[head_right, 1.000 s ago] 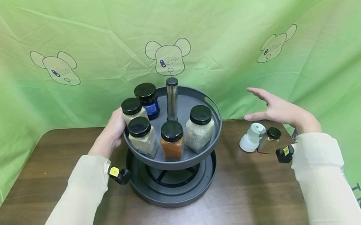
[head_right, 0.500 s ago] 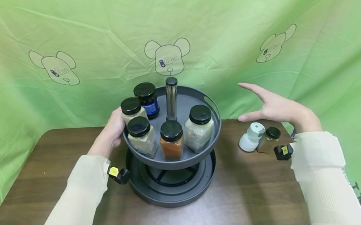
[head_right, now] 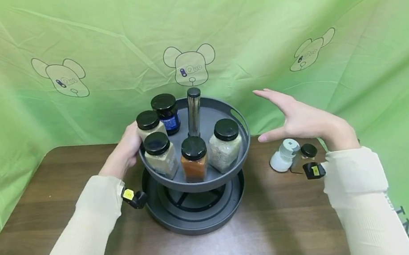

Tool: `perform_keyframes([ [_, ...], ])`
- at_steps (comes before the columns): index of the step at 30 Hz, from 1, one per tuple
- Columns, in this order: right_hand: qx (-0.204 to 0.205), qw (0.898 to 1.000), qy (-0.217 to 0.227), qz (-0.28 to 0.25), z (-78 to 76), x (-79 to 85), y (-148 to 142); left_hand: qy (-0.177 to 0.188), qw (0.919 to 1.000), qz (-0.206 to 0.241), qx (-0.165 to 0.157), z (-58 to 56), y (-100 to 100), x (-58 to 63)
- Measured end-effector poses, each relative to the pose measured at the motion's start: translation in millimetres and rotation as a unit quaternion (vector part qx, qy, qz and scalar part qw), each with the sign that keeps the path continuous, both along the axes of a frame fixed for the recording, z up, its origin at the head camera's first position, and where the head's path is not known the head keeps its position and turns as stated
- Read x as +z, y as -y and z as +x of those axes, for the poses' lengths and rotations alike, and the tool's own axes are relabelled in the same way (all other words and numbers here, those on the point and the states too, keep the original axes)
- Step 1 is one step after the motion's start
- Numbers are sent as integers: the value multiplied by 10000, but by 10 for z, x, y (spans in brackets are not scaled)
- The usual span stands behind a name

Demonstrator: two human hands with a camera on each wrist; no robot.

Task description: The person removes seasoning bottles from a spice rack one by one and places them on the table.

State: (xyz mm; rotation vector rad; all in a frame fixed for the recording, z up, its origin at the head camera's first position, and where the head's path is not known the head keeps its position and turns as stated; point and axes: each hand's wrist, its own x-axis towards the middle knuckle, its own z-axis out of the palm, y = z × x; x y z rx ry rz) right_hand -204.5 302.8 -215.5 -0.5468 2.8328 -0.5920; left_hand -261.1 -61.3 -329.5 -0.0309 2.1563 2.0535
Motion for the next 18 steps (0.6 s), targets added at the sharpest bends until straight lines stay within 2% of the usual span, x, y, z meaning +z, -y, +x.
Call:
perform_keyframes([
  [5, 56, 9999, -90, 82, 33, 50, 93, -27, 10000, 21, 15, 5, 3, 0],
  [18, 508, 9972, -413, 370, 155, 125, 389, 4, 10000, 20, -7, 4, 6, -1],
])
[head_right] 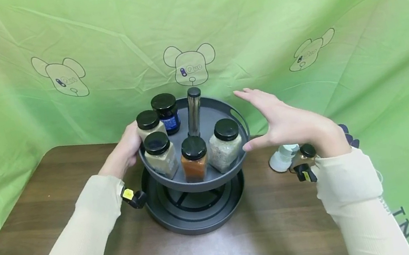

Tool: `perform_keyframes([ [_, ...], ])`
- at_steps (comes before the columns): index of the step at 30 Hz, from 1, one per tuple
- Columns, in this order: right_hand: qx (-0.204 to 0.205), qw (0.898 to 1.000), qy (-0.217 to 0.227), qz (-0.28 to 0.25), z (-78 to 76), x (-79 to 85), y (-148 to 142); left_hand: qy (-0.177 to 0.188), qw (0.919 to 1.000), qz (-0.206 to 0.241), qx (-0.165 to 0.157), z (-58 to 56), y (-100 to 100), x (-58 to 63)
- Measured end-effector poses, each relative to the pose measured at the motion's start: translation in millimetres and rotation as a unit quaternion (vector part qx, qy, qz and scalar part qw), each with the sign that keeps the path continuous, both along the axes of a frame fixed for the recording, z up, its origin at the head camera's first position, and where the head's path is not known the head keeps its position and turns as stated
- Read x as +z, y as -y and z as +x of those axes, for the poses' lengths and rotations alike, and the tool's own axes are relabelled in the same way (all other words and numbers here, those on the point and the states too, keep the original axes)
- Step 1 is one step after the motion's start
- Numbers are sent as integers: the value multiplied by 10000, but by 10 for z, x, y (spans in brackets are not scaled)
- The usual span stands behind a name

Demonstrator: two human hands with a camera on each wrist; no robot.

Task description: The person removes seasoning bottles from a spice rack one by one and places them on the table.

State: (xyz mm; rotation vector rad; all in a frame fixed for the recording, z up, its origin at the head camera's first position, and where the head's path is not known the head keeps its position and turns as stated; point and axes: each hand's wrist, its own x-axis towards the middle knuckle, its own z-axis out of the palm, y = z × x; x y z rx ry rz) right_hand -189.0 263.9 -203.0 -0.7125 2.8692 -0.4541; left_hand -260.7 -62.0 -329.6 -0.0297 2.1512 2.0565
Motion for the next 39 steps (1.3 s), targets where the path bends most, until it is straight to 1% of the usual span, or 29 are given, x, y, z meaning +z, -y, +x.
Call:
perform_keyframes([
  [10, 404, 9988, -159, 216, 78, 11, 233, -14, 10000, 3, 39, 21, -1, 13],
  [17, 527, 9974, -165, 469, 156, 17, 344, -3, 10000, 10, 20, 29, 0, 23],
  [23, 754, 9953, -306, 519, 209, 3, 440, -10, 10000, -27, 22, 22, -3, 22],
  [28, 785, 9941, -437, 608, 231, -23, 479, -37, 10000, 7, 27, 12, -7, 25],
  [31, 777, 9929, -615, 656, 240, -43, 500, -48, 10000, -6, 37, 14, -4, 22],
  [33, 857, 9908, -787, 686, 241, -60, 524, -59, 10000, -23, 47, 21, 0, 22],
  [39, 1392, 9791, -1342, 637, 227, -117, 601, -29, 10000, 6, -10, 37, 2, 18],
])
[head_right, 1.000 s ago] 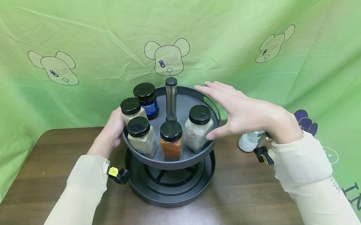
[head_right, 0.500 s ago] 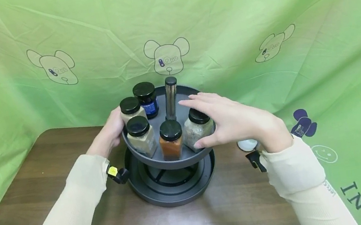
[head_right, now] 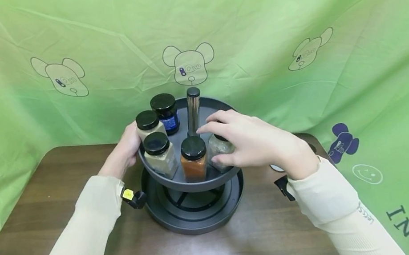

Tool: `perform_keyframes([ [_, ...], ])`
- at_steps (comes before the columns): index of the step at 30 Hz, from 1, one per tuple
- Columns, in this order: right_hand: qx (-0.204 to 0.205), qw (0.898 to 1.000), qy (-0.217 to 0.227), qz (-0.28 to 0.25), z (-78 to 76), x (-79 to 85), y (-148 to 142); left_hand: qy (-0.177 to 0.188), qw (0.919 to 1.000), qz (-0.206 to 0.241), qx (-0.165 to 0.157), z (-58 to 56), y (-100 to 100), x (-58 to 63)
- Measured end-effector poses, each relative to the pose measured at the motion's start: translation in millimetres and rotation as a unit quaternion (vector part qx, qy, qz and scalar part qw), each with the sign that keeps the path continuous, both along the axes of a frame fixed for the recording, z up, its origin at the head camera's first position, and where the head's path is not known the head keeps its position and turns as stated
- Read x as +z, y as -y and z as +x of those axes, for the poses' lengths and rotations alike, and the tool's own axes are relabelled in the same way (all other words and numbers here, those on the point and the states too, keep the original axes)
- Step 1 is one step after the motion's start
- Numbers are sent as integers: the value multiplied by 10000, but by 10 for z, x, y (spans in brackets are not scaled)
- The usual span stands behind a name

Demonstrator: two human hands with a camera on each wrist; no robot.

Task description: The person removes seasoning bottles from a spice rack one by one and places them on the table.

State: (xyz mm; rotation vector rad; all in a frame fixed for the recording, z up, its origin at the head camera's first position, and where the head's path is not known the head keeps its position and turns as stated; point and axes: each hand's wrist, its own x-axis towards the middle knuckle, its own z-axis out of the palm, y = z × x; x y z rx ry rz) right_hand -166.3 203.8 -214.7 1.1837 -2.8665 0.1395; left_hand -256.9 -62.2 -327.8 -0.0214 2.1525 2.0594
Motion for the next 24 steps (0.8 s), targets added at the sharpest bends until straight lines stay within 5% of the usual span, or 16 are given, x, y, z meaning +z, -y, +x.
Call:
perform_keyframes([
  [5, 168, 9997, -137, -65, -10, -22, 12, 68, 10000, 30, -42, -1, -6, -7],
  [18, -312, 9995, 78, 46, 37, 1, 17, -17, 10000, -11, 25, -3, -1, 3],
  [24, -249, 9993, -238, -154, 32, -3, 22, 23, 10000, 4, 23, -3, 1, -1],
])
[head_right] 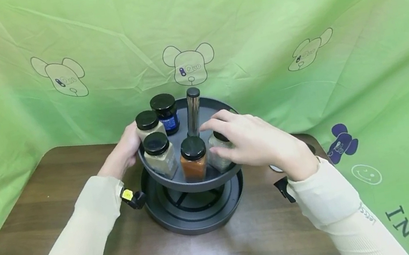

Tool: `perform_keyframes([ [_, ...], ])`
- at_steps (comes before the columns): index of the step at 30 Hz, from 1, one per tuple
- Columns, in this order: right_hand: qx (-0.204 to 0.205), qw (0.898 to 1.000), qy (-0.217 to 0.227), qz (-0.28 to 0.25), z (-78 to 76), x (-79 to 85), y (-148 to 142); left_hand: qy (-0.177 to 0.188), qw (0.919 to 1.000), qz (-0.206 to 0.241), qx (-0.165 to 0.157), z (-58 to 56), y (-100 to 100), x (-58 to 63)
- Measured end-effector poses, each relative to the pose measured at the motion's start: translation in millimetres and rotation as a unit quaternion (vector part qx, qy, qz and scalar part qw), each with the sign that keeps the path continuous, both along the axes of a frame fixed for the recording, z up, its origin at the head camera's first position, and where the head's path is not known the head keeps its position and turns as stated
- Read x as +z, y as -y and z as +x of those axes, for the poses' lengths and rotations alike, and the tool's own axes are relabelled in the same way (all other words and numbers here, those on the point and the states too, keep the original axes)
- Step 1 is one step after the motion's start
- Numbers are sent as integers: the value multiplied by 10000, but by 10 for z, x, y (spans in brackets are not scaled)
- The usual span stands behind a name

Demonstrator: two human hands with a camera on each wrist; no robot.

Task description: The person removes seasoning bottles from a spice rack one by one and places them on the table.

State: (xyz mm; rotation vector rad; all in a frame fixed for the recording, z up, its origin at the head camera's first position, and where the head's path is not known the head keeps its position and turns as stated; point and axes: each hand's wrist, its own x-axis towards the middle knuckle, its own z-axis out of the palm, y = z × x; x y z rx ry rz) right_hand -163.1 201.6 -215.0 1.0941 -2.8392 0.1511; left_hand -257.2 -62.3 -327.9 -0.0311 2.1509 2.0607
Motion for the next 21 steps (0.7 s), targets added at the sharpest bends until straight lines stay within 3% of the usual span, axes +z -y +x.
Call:
perform_keyframes([
  [3, 107, 9996, -177, -171, -12, -11, -7, -19, 10000, -17, 21, 0, -1, 1],
  [9, 180, 9992, -115, -331, -35, -18, -33, -34, 10000, -1, 11, 8, -3, 8],
  [17, 55, 9999, 21, -162, -32, 32, -46, -19, 10000, 17, -29, 2, -8, -4],
  [21, 179, 9997, -78, -157, -36, 48, -35, 12, 10000, 11, -42, -1, 2, -13],
])
